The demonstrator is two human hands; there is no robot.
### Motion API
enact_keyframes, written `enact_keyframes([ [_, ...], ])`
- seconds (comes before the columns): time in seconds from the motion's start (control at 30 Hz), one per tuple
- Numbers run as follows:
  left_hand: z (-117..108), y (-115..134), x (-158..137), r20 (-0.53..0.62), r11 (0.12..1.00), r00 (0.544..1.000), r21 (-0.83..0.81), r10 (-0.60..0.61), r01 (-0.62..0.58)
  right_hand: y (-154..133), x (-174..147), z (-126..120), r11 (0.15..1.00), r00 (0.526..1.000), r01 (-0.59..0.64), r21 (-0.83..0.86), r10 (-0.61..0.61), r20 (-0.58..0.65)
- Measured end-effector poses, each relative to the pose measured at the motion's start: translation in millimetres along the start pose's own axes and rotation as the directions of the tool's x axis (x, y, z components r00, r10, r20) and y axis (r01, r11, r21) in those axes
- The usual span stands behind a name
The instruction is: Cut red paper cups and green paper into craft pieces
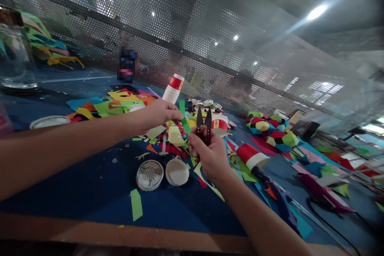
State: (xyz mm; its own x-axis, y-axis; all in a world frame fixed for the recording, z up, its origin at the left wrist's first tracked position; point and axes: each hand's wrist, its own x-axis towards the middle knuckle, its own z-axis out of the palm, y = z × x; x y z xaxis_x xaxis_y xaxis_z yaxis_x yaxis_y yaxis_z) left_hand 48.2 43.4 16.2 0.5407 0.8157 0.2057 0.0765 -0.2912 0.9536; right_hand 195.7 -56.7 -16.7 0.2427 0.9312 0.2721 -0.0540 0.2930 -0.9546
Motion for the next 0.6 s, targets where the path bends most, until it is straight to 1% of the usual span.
enact_keyframes([
  [0.13,3,-6,-2,0.087,0.998,0.994,-0.004,0.062,-0.062,-5,-5,0,0.999,1.0,0.029,0.018,-0.029,0.012],
  [0.23,-2,-1,1,0.08,0.989,0.986,-0.052,0.144,-0.14,-6,-3,0,0.999,1.0,0.011,0.042,-0.012,0.014],
  [0.33,-16,8,6,0.07,0.972,0.971,-0.059,0.23,-0.226,-8,2,-1,0.997,1.0,-0.02,0.075,0.02,0.011],
  [0.47,-31,16,7,0.081,0.949,0.947,0.021,0.312,-0.315,-13,9,-6,0.994,0.999,-0.043,0.101,0.045,-0.01],
  [0.6,-35,19,2,0.047,0.911,0.92,0.132,0.388,-0.391,-18,12,-10,0.993,0.998,-0.061,0.104,0.063,-0.012],
])
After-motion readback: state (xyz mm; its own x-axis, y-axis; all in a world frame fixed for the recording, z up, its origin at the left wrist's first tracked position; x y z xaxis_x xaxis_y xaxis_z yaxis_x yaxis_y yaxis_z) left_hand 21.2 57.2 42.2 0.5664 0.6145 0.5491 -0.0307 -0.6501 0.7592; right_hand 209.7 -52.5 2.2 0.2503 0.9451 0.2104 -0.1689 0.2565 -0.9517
